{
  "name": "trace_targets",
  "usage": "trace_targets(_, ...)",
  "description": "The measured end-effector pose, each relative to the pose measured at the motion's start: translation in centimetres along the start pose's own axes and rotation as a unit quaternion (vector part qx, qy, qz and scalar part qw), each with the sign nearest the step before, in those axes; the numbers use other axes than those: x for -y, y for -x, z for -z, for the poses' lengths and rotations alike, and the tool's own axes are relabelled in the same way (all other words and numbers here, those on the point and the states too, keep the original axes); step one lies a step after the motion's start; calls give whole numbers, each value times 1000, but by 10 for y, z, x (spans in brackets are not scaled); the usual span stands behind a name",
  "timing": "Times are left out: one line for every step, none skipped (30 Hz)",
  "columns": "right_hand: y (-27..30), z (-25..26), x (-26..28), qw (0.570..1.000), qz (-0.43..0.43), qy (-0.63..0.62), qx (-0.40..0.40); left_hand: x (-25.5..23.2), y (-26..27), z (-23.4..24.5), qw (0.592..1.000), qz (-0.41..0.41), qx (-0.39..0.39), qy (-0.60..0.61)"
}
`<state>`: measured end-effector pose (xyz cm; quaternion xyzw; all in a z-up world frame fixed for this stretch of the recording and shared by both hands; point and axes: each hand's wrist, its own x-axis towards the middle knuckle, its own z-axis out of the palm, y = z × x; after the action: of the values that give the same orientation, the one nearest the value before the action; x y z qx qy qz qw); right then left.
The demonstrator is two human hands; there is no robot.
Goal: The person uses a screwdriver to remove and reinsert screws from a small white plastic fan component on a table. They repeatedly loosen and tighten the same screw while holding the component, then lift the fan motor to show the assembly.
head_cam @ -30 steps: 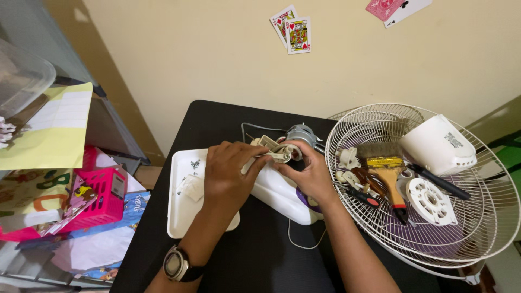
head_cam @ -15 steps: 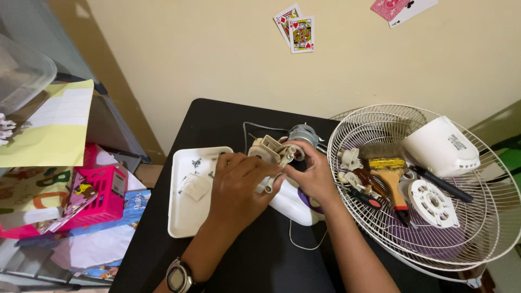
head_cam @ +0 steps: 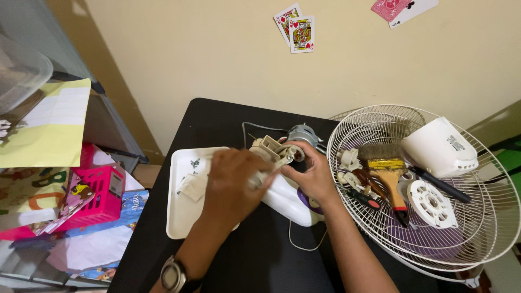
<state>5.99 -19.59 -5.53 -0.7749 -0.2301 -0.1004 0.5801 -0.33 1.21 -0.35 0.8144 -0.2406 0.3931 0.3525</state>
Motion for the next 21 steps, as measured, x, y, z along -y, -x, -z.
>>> trace_targets(0,0,0,1000,-1,-9,-1,-2,2,2,1000,-12,12,-6)
trace_targets(1,0,-1,1000,-2,-17,-3,-5,4,4,999,-25,24,-13)
trace_targets(1,-1,-1,1000,-3,-26,-5,-6,5,6,998,-38,36,-19)
trace_targets(1,-1,-2,1000,-3,-29,-2,-6,4,6,998,-39,34,-26)
trace_targets(0,-1,-2,1000,-3,-31,-1,-5,3,7,998,-41,33,-32)
trace_targets(0,-1,-2,999,-2,-33,1,-4,1,7,998,-42,31,-38)
trace_targets(0,0,-3,1000,0,-30,1,-2,0,8,999,-29,21,-36)
trace_targets(0,-1,-4,1000,2,-28,2,1,-2,9,999,-16,10,-33)
trace_targets(0,-1,-4,1000,6,-26,3,4,-4,10,999,-4,-1,-32)
trace_targets(0,-1,-4,1000,-1,-31,2,4,-5,8,999,14,-9,-33)
trace_targets(0,-1,-4,999,-9,-36,3,2,-5,6,999,33,-16,-34)
trace_targets(0,-2,-4,999,-17,-42,3,2,-4,5,998,52,-24,-36)
trace_targets(0,-2,-4,999,-21,-40,3,2,-4,5,999,46,-13,-26)
trace_targets(0,-1,-5,999,-26,-38,3,4,-4,5,999,40,-2,-17)
trace_targets(0,-1,-5,999,-30,-37,2,4,-4,6,999,34,9,-7)
trace_targets(0,0,-6,999,-20,-27,1,5,-3,7,999,12,42,2)
trace_targets(0,0,-7,1000,-10,-18,-1,7,-3,10,997,-10,75,11)
trace_targets(0,0,-8,1000,0,-9,-3,7,-3,11,993,-33,108,20)
trace_targets(-1,0,-8,1000,2,-19,-3,6,-2,12,994,-49,96,27)
trace_targets(-1,0,-9,1000,4,-28,-3,4,-1,12,994,-65,83,33)
trace_targets(-1,0,-10,999,5,-38,-4,2,0,11,993,-81,71,40)
